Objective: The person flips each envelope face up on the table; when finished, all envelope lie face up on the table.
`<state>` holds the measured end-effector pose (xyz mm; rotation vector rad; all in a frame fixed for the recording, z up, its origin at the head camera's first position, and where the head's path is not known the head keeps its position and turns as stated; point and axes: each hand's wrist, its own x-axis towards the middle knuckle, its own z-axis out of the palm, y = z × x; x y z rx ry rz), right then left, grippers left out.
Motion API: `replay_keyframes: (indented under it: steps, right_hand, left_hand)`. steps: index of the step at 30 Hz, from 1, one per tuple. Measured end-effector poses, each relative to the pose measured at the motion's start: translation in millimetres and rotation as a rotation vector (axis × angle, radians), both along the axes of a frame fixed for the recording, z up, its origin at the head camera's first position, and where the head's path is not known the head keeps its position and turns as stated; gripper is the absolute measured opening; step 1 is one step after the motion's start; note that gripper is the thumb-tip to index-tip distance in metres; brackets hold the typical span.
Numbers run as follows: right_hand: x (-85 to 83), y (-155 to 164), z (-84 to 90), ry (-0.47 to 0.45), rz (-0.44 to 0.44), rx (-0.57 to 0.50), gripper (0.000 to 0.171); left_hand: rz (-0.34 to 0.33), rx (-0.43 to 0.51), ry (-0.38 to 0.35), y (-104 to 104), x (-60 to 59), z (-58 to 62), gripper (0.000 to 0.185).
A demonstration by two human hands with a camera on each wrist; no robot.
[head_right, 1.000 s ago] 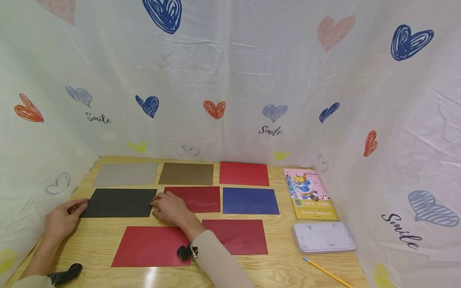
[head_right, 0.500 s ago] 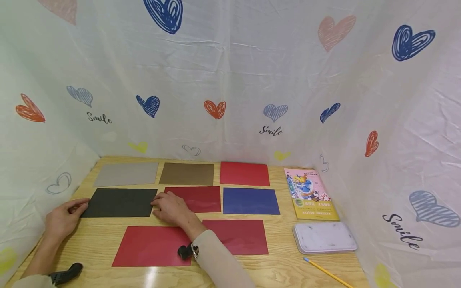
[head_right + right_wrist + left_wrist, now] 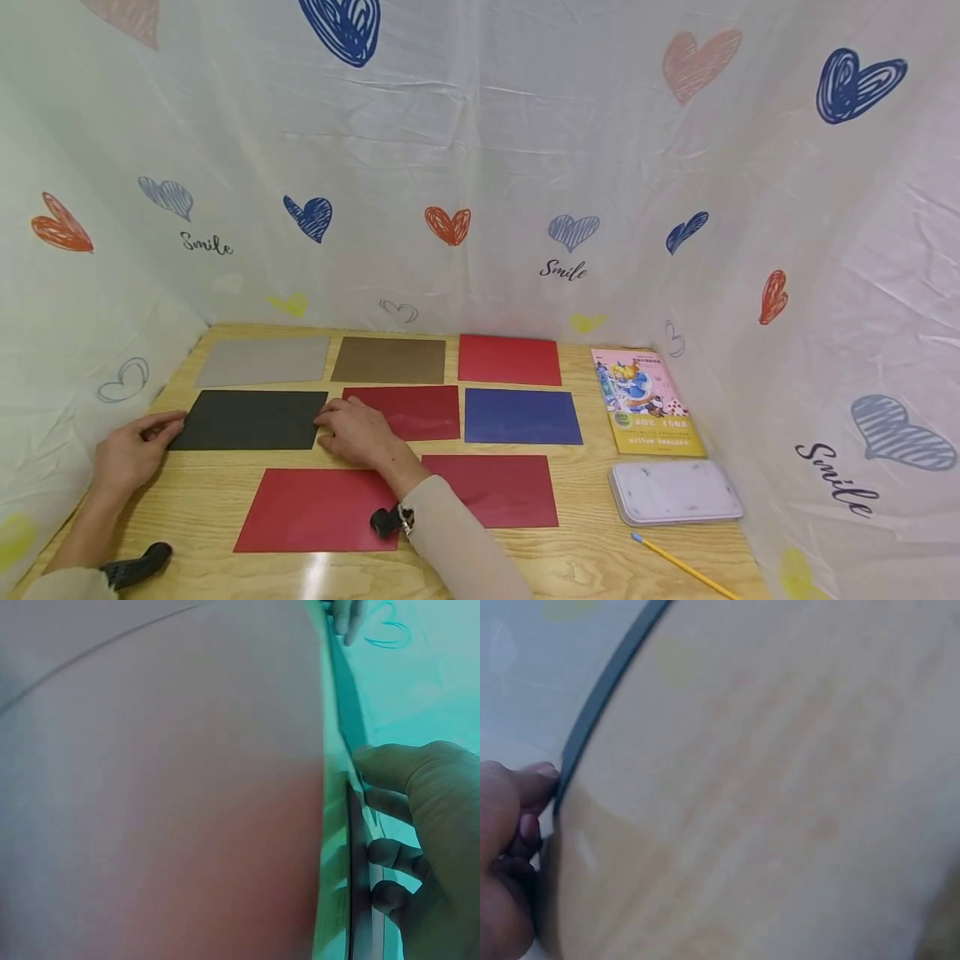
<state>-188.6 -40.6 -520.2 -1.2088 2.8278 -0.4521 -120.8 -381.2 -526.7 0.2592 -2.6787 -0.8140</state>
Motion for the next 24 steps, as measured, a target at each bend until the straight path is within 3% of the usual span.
replay_keyframes:
  steps: [5, 8, 11, 17, 20, 24]
  right_hand:
    - [-7.9, 7.4, 6.6, -0.094, -0.037, -0.109, 0.032]
    - [-19.6, 15.7, 14.2, -0.107, -0.067, -0.154, 0.032]
    - [-34.1, 29.4, 20.2, -0.116, -0.111, -0.190, 0.033]
    - [-63.4, 71.8, 23.5, -0.186, -0.217, -0.300, 0.035]
    - [-74.7, 98.4, 22.6, -0.226, -0.300, -0.355, 0.036]
    - [-83.7, 133.9, 18.8, -0.267, -0.399, -0.411, 0.037]
  left_hand:
    - [0.019, 0.025, -0.050, 5.0, -7.7, 10.3, 0.030]
    - [-0.004, 0.053, -0.082, 15.8, -17.1, 19.2, 0.034]
    - [-0.069, 0.068, -0.065, 31.6, -31.8, 26.6, 0.034]
    - [-0.252, 0.039, 0.045, 70.9, -71.0, 34.6, 0.028]
    - [-0.308, 0.047, 0.053, 90.7, -89.1, 32.9, 0.028]
    - [-0.373, 0.090, 0.008, 116.2, -105.5, 25.9, 0.030]
